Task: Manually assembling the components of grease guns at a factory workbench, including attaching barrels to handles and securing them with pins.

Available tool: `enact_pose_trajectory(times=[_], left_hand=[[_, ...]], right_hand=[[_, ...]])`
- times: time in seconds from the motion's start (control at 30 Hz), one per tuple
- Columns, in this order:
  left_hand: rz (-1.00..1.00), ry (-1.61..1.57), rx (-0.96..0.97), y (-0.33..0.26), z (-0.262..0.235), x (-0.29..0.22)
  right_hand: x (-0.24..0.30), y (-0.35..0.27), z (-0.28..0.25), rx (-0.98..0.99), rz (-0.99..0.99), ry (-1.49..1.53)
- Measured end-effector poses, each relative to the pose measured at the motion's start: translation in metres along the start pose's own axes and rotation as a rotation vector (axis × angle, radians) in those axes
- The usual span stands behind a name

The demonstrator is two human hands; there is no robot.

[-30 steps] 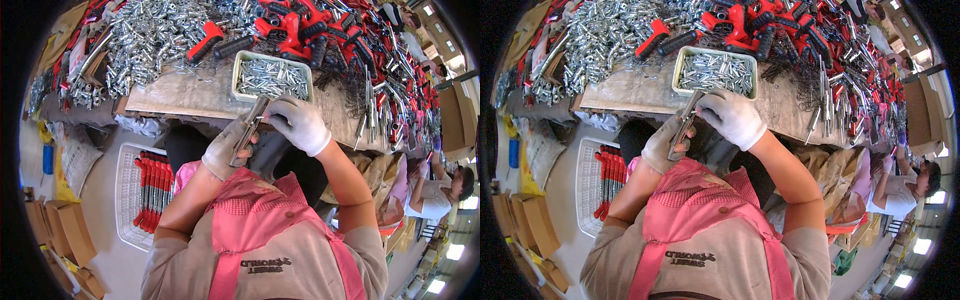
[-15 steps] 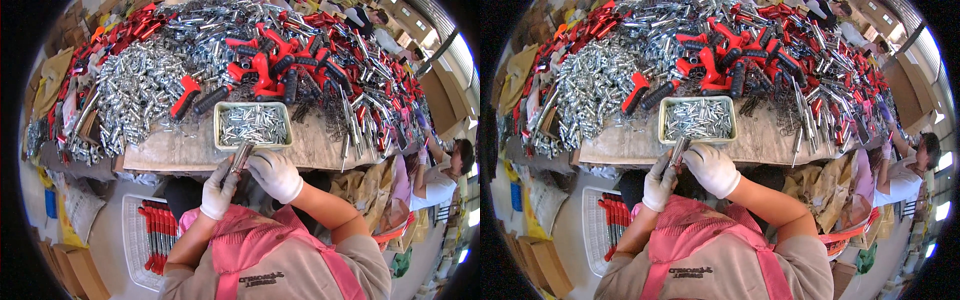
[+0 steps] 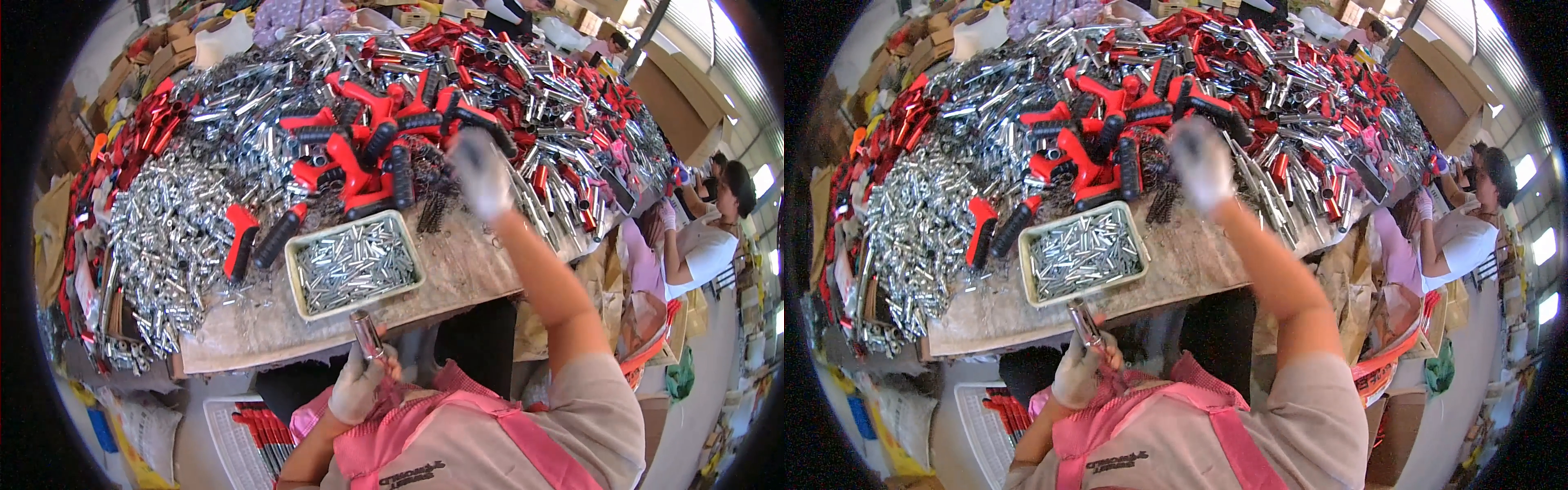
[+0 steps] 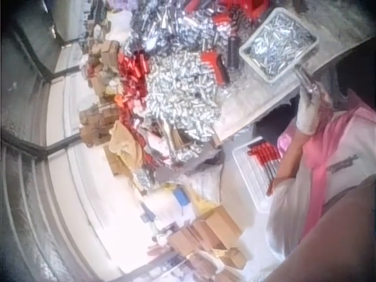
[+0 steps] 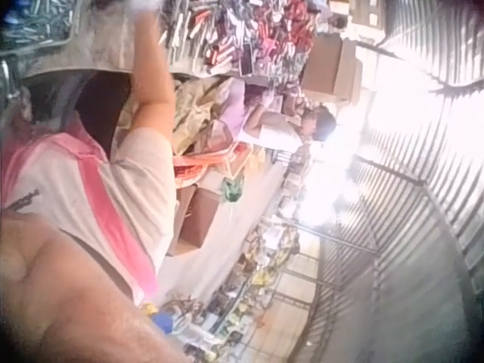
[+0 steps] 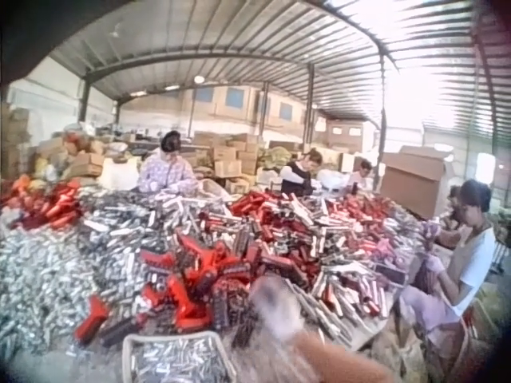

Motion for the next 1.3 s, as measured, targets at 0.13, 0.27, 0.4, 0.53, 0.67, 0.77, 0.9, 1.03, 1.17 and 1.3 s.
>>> enact_pose_trajectory(times=[0.13,0.27,0.4,0.53,0.67,0.77,0.9,1.03,1.17,1.3], left_hand=[[-0.189,0.079,-0.201,0.006,0.007,-0.012],[-0.178,0.229,-0.209,0.008,0.011,-0.008],[-0.18,0.422,-0.209,0.01,0.012,-0.017],[-0.163,0.442,-0.14,0.024,0.015,-0.025],[-0.14,0.232,-0.143,0.016,0.017,-0.015],[-0.069,0.232,-0.237,-0.002,0.016,-0.008],[-0.074,0.159,-0.3,-0.004,0.018,-0.009],[-0.134,0.495,-0.301,-0.002,0.024,-0.01],[-0.137,0.349,-0.231,0.003,0.029,-0.013],[-0.013,0.427,-0.228,0.009,0.022,-0.01]], right_hand=[[-0.108,0.104,-0.099,-0.066,0.163,-0.726],[-0.169,0.125,-0.139,0.264,0.274,-0.852],[-0.147,0.132,-0.124,0.22,0.176,-0.921],[-0.144,0.109,-0.145,0.031,0.003,-0.221],[-0.15,0.092,-0.145,0.06,0.087,-0.524],[-0.15,0.091,-0.141,0.059,0.245,-0.532],[-0.179,0.105,-0.149,0.174,0.168,-0.84],[-0.187,0.115,-0.134,0.174,0.233,-1.043],[-0.18,0.102,-0.135,0.04,0.326,-0.877],[-0.155,0.089,-0.165,-0.211,-0.16,-0.226]])
Point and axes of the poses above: each hand's wrist, its own y-axis towards the middle knuckle, its own z-axis out of the palm, x = y × z, the point moved 1 cm from there along y, towards the middle knuckle, and after that the axes turned 12 degrees about y, right-handed, at the moved point
